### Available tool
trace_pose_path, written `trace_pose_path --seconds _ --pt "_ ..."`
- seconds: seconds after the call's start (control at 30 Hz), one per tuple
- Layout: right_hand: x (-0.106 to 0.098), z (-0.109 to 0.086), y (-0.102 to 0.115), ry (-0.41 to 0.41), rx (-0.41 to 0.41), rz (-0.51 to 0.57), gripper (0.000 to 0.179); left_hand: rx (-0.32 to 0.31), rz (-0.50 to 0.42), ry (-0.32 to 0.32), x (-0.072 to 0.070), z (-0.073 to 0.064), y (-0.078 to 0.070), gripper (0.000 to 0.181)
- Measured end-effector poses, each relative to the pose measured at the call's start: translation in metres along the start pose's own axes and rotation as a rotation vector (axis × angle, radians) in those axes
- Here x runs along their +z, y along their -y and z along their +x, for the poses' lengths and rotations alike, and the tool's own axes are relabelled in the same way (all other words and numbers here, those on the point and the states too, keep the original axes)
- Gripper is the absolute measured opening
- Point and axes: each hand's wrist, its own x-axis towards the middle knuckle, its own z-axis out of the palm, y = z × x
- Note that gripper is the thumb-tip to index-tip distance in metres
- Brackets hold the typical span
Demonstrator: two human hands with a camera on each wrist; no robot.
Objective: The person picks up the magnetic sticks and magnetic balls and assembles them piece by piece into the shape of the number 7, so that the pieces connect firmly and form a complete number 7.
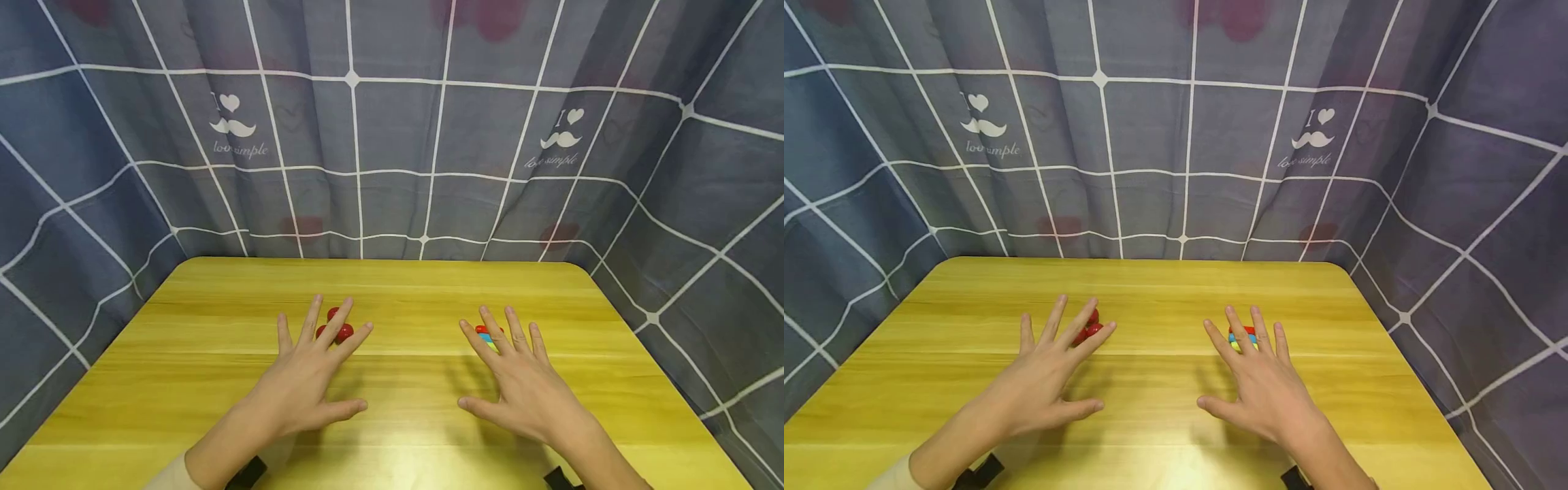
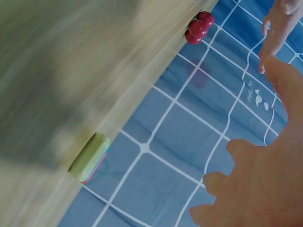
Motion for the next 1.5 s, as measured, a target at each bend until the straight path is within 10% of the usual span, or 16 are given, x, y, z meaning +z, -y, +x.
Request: trace_pose_path --seconds 0.5,1.03,1.5 --pt "-0.006 0.005 -0.01 -0.028 -0.05 -0.001 0.093 -0.04 -0.049 -0.032 -0.007 0.005 0.014 0.092" --pt "0.002 0.013 -0.017 -0.057 -0.056 0.157 0.094 -0.117 -0.327 0.006 0.024 0.011 0.061 0.089" --pt "0.009 0.014 -0.026 -0.039 -0.037 0.177 0.074 -0.086 -0.367 0.116 0.042 0.022 0.074 0.043"
